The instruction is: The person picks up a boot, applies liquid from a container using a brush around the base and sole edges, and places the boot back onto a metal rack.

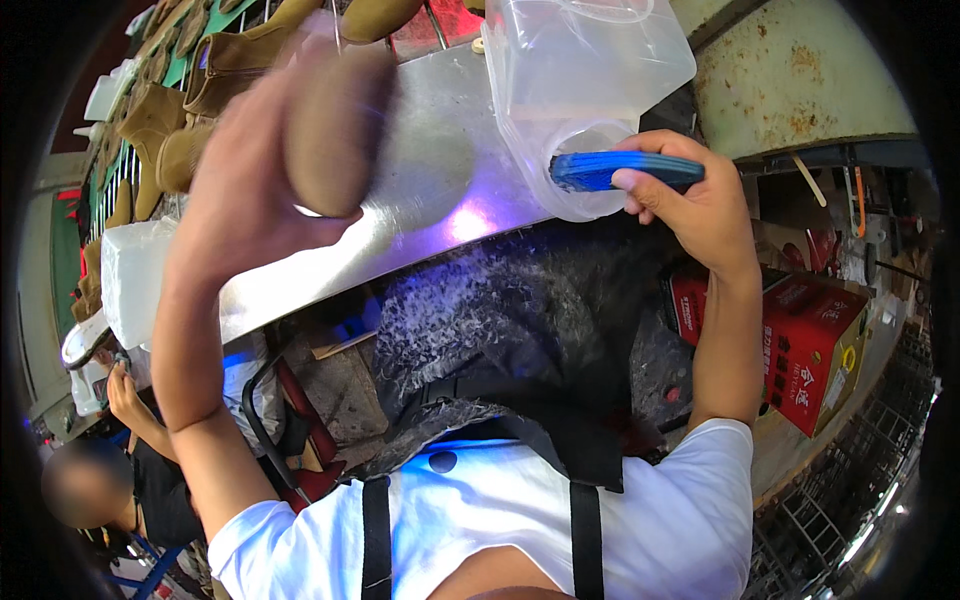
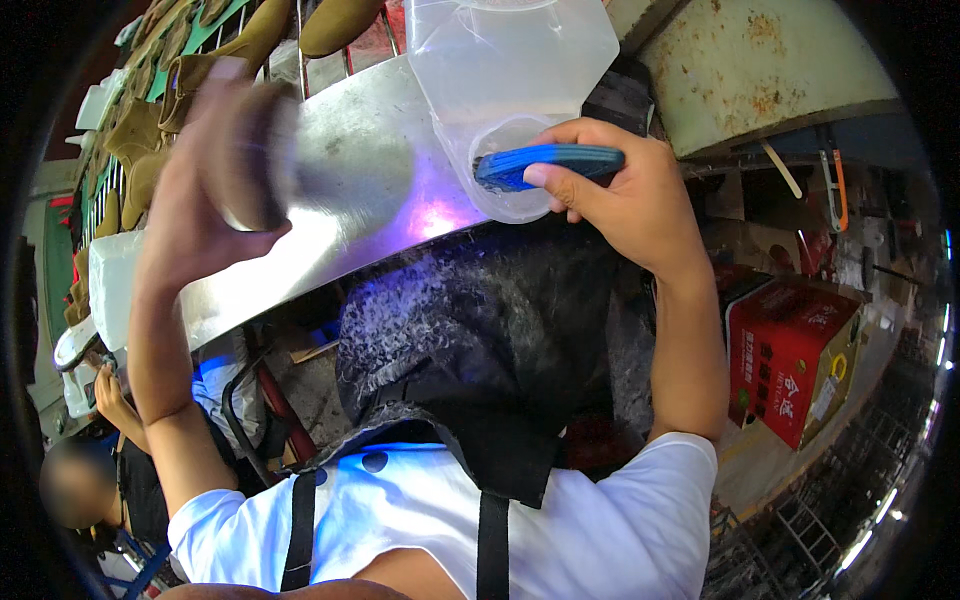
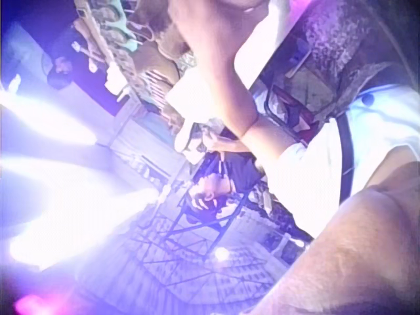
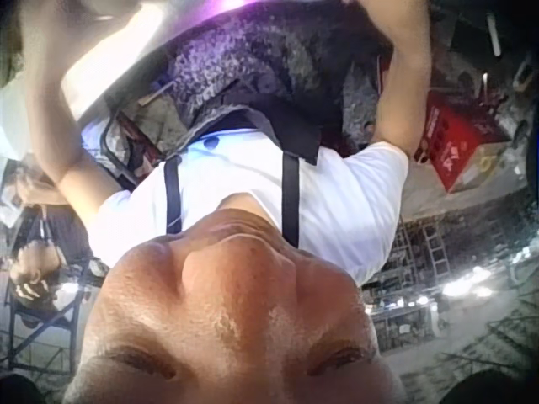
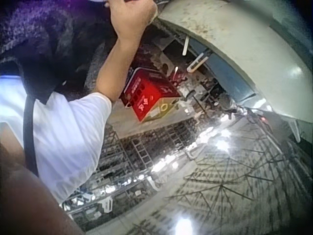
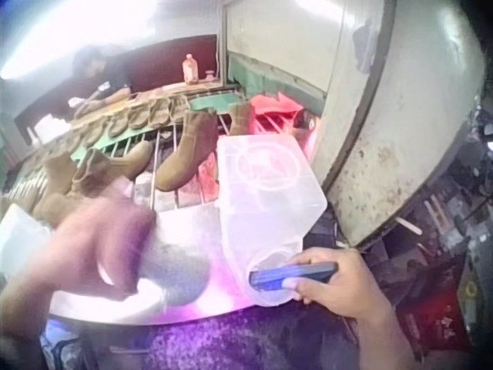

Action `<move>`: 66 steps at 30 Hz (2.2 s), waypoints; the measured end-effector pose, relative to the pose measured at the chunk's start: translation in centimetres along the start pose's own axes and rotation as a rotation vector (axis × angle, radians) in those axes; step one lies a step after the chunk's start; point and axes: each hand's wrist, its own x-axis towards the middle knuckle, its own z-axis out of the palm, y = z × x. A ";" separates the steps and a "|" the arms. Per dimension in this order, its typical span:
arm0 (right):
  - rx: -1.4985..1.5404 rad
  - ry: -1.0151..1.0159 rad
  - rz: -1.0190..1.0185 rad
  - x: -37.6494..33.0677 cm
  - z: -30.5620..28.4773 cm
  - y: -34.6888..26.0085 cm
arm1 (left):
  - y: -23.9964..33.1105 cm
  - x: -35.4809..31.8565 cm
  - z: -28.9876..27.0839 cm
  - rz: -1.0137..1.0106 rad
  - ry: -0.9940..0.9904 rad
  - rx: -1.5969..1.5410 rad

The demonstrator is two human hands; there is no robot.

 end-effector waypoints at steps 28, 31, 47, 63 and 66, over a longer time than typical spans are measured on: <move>1.399 0.064 0.168 -1.9 19.2 3.6 | 7.2 -15.2 12.1 -0.112 0.648 0.004; 1.213 0.060 0.015 -2.4 20.4 3.4 | 7.1 -15.4 12.1 -0.088 0.644 -0.017; 0.603 -0.049 -0.199 -0.1 16.1 3.8 | 6.4 -13.8 15.2 -0.017 0.926 -0.013; 0.505 -0.028 -0.396 1.0 15.7 3.9 | 5.6 -13.9 15.3 0.042 0.921 -0.050; 0.480 0.020 -0.401 1.8 15.8 3.9 | 5.5 -14.0 15.3 0.064 0.918 -0.067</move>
